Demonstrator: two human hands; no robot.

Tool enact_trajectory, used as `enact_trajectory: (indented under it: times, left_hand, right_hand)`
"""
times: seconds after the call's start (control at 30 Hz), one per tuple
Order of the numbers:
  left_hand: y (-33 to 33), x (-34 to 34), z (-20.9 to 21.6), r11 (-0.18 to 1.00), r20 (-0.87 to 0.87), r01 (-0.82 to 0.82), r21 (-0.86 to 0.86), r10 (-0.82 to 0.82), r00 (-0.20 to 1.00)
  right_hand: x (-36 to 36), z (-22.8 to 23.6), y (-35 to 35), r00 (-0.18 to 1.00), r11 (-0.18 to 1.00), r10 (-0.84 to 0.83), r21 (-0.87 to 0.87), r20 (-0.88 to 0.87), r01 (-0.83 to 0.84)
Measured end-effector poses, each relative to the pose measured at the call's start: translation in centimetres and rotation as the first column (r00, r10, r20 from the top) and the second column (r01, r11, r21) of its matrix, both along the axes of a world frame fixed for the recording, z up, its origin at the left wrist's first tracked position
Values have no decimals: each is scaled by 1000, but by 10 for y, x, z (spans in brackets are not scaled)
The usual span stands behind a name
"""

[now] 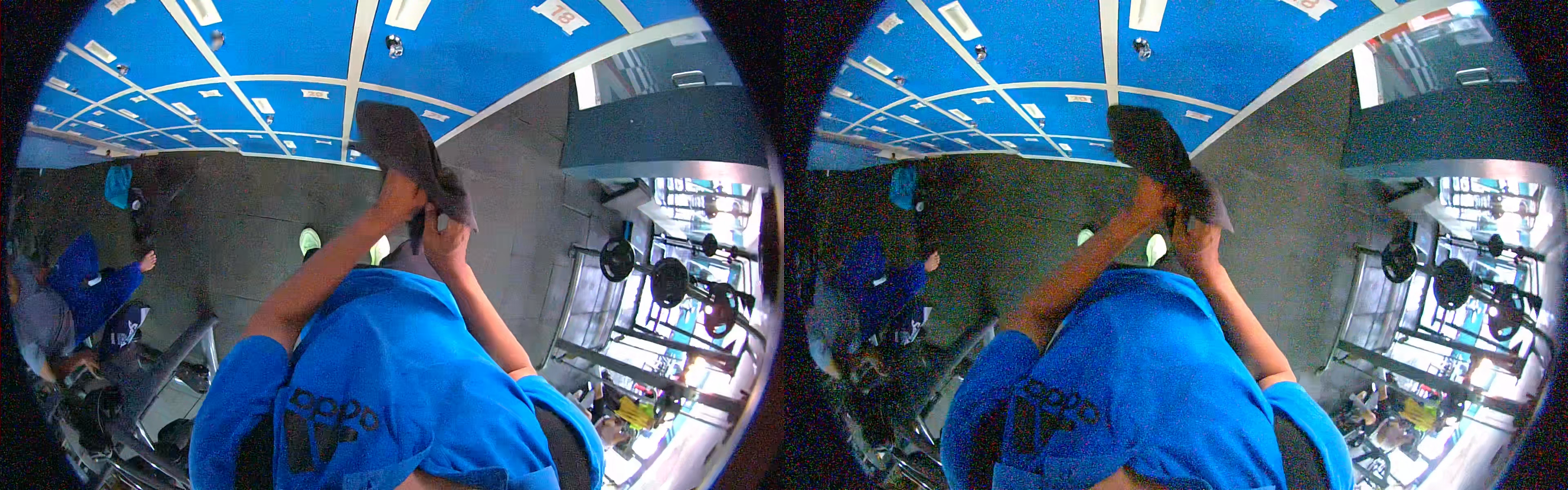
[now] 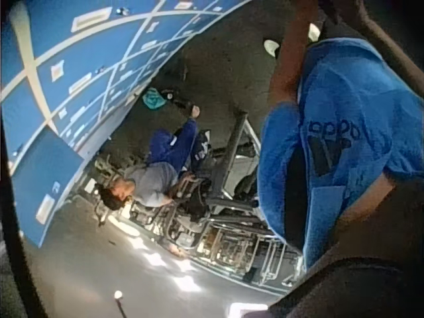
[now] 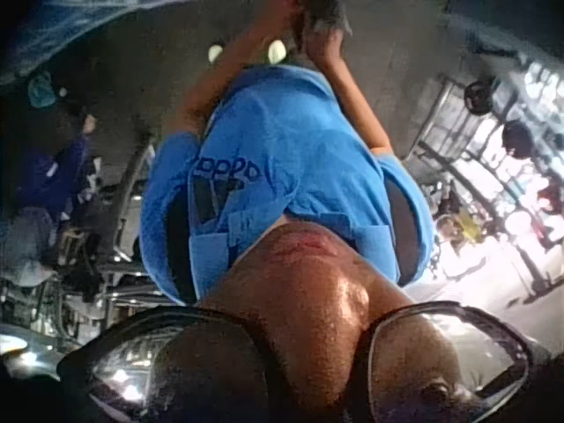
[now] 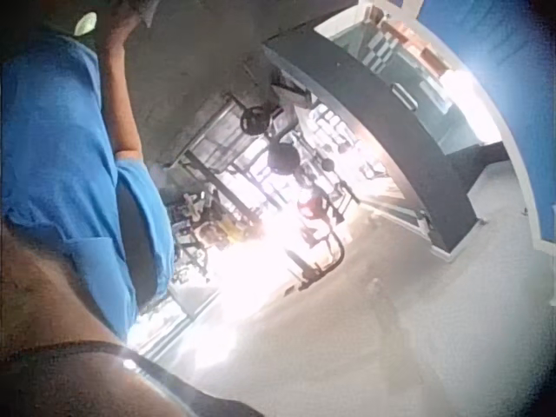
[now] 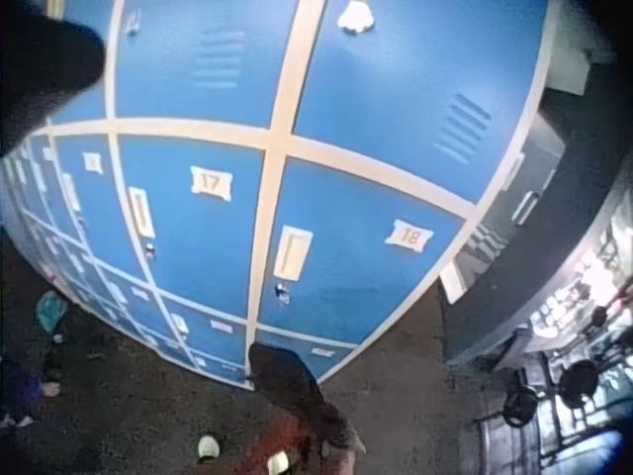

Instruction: Cleaning and sanitizing gym lockers with a spray bottle and cloth.

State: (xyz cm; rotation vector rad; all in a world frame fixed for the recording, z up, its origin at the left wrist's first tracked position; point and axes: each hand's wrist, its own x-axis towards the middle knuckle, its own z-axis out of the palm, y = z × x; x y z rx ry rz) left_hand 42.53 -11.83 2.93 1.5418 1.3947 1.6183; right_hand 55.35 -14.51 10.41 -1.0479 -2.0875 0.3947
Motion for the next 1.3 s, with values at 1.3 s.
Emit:
enact_trajectory:
  times: [1.3]
  left_hand:
    - [242,-51,122,756,-324,-480,444,635,701]
  right_hand:
    - [127,-58,90,822,631,554,-712,135,-308]
